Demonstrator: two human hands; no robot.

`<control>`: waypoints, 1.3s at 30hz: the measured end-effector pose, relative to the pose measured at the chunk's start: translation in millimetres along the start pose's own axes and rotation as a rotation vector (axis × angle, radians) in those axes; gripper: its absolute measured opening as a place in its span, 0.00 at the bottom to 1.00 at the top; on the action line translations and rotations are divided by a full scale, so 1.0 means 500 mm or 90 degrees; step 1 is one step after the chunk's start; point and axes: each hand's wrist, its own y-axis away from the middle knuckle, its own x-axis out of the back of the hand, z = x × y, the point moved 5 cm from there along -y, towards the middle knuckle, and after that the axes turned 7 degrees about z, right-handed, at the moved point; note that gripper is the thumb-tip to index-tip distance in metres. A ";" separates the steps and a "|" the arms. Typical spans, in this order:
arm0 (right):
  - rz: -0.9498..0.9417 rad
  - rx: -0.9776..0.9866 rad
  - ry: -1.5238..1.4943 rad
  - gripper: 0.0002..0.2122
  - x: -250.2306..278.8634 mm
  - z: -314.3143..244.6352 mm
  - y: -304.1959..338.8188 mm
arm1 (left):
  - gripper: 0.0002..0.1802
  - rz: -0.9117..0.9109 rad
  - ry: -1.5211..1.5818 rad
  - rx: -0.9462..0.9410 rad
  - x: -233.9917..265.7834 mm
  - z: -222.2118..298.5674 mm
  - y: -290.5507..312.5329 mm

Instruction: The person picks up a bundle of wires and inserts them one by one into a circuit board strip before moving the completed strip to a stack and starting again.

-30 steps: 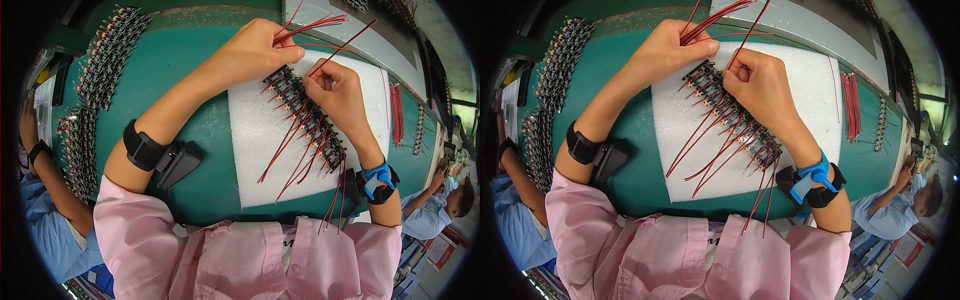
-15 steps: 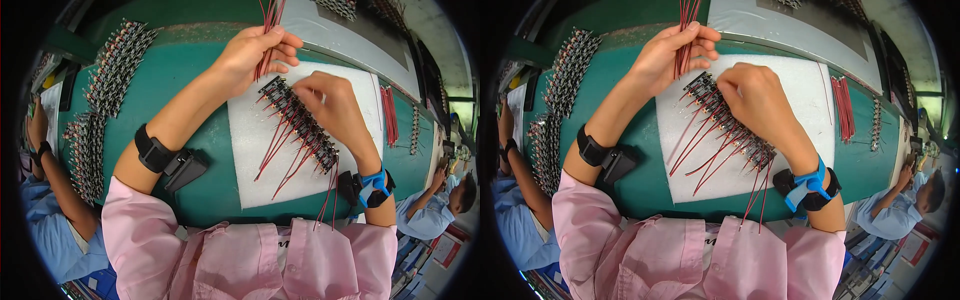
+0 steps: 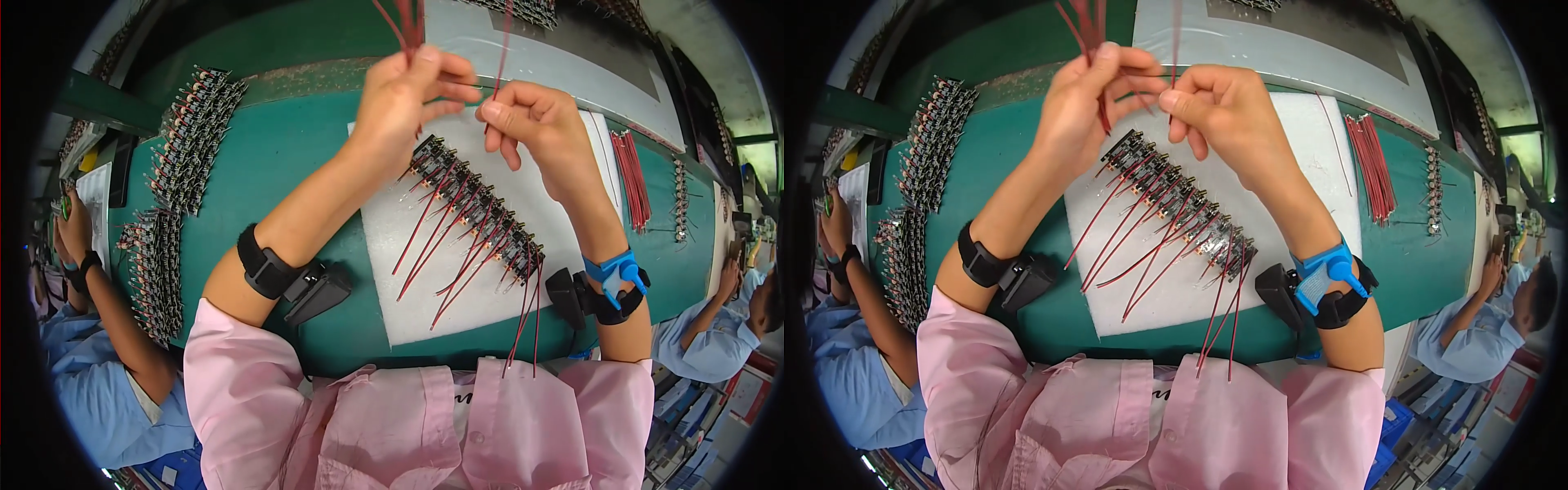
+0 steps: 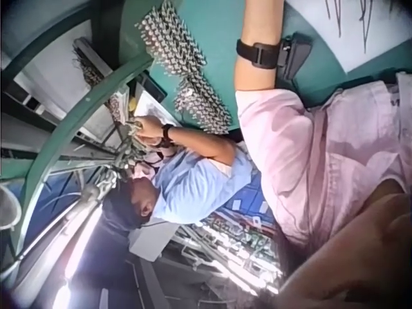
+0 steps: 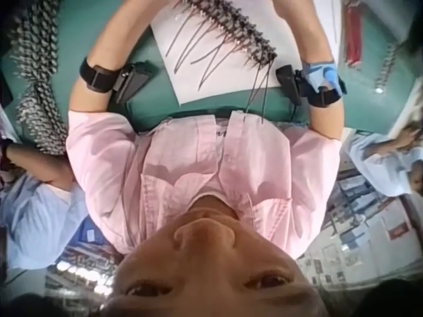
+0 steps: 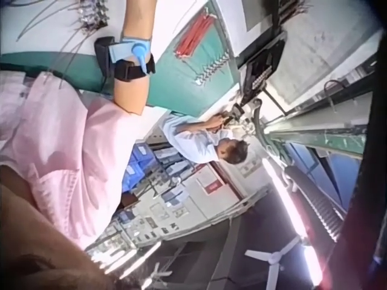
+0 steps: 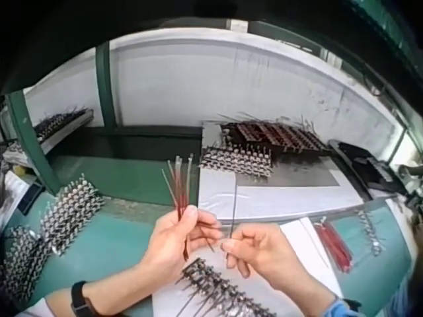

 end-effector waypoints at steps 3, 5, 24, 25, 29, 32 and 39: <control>0.015 0.010 -0.112 0.07 0.002 0.000 -0.002 | 0.17 0.037 0.011 -0.052 0.034 0.018 -0.005; 0.031 0.001 -0.140 0.07 0.004 0.003 -0.004 | 0.15 -0.044 -0.227 -0.019 0.027 0.028 0.006; 0.096 0.030 0.015 0.06 -0.007 0.013 -0.006 | 0.09 -0.144 -0.497 -0.169 0.010 0.020 0.022; 0.094 0.030 0.038 0.06 -0.008 0.012 -0.005 | 0.09 -0.151 -0.527 -0.195 0.009 0.023 0.023; 0.092 0.062 0.118 0.06 -0.019 0.017 -0.001 | 0.08 -0.165 -0.588 -0.215 0.008 0.033 0.031; 0.098 0.121 0.158 0.05 -0.029 0.022 0.000 | 0.08 -0.180 -0.623 -0.244 0.013 0.035 0.036; 0.072 0.093 0.266 0.03 -0.034 0.047 -0.012 | 0.08 -0.203 -0.631 -0.211 0.032 0.025 0.029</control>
